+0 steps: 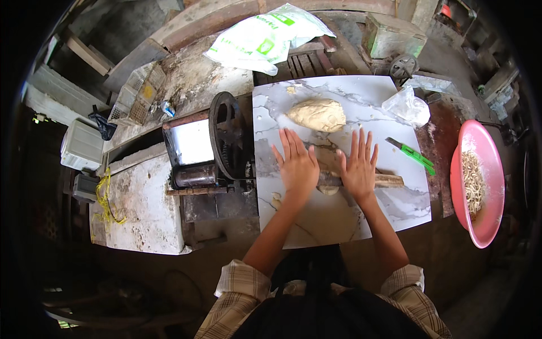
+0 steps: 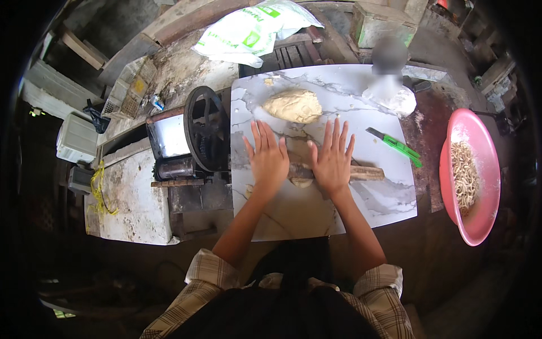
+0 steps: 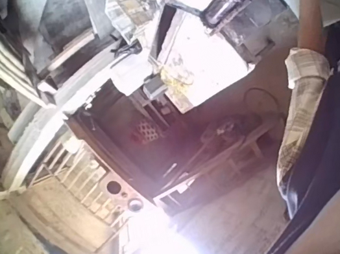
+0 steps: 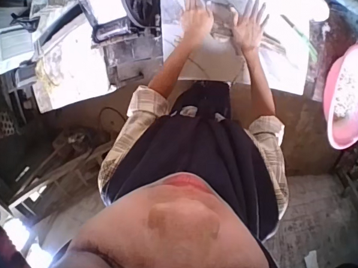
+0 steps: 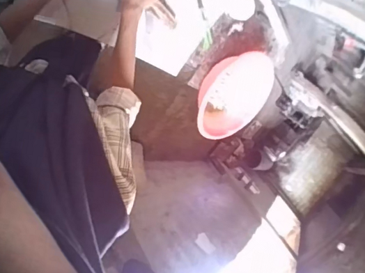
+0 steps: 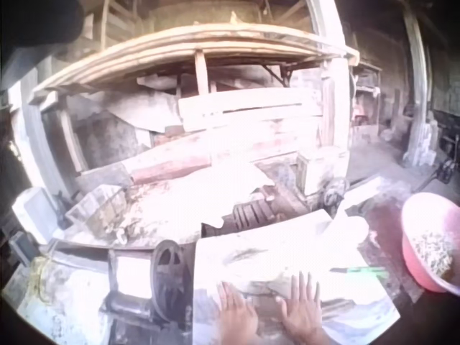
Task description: The person kneads dough by hand, rolls it out using a wooden rolling pin on a tiled surface, cuts pieces with a knife, and feeds them into a manual pasta maker to create noodles.
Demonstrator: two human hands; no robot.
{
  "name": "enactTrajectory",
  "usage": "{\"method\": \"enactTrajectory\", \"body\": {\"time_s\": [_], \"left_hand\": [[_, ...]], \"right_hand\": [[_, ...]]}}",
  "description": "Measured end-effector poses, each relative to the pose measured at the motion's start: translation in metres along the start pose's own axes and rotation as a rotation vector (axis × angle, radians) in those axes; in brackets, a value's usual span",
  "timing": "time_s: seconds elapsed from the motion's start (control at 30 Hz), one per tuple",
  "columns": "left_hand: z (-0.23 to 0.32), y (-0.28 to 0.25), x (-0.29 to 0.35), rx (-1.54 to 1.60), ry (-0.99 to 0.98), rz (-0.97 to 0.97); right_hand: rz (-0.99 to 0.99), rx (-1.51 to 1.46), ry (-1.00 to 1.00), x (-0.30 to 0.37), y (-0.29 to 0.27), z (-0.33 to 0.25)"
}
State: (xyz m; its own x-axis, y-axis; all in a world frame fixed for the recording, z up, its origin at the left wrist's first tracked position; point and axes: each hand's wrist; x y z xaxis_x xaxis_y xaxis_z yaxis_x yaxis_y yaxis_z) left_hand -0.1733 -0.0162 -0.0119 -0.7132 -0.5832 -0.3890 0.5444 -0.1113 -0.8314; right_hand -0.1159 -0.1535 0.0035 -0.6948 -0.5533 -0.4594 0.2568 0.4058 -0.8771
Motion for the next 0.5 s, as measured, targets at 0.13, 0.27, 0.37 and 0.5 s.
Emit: {"method": "enactTrajectory", "body": {"time_s": [0.13,0.27,0.37,0.5], "left_hand": [[0.008,0.007,-0.019,-0.043,-0.068,0.012],[-0.003,-0.009,0.041,-0.04,-0.032,-0.081],[-0.009,-0.012,0.045,-0.062,-0.018,-0.14],[0.004,0.002,-0.005,-0.001,-0.067,-0.013]], "right_hand": [[-0.029,0.044,0.126,-0.019,0.014,0.009],[-0.093,0.055,-0.038,0.026,0.001,0.003],[-0.077,0.045,-0.049,0.027,-0.007,-0.004],[-0.022,0.054,0.04,-0.015,0.009,0.004]]}}
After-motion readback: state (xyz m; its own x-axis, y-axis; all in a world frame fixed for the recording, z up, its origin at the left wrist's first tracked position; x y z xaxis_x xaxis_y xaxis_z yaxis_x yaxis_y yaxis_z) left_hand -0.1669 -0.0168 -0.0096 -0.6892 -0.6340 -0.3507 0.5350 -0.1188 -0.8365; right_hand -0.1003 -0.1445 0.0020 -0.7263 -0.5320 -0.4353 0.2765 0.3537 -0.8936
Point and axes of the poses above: each hand's wrist, its own x-axis away from the middle knuckle, its own y-axis out of the palm, z = x × y, and after that the axes turned 8 degrees about -y, right-handed
